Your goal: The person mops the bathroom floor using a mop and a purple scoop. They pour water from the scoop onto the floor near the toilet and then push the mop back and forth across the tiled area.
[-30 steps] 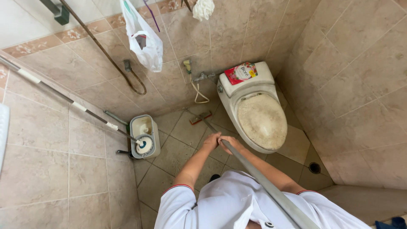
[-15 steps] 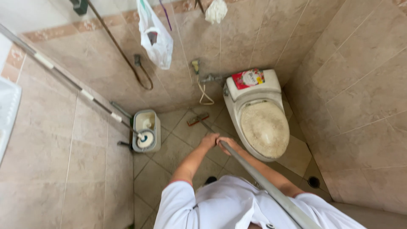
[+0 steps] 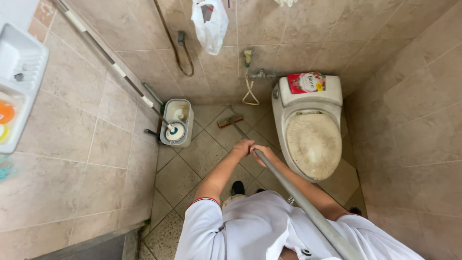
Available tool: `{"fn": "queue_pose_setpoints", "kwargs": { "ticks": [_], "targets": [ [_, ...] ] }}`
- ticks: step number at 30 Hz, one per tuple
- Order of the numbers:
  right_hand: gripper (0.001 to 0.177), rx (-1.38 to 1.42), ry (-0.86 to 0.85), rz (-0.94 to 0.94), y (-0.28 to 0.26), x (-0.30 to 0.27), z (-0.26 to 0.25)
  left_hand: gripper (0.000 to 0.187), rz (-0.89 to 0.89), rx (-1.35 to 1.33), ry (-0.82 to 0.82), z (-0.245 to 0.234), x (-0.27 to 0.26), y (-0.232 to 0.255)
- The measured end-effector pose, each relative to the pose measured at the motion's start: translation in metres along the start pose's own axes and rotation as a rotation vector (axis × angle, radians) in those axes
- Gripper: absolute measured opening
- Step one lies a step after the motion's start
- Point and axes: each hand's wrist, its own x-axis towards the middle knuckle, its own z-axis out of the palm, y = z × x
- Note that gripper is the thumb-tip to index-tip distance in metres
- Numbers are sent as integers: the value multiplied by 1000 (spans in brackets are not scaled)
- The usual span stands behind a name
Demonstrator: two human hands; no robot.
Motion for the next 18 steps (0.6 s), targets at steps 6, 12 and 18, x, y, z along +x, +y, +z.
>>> {"fn": "queue_pose_setpoints", "kwargs": {
  "ticks": [6,12,18],
  "targets": [
    [12,-33,-33,87,-29,16,17,57,-404,-419,-122,-40,-9,-8],
    [22,87,-50,-60,-3,61,35,50,-297,-160,-116,-66,1,-35],
    [19,-58,-21,21,-41,69,50,65,-439,-281,-117,-96,-16,-34]
  ]
}}
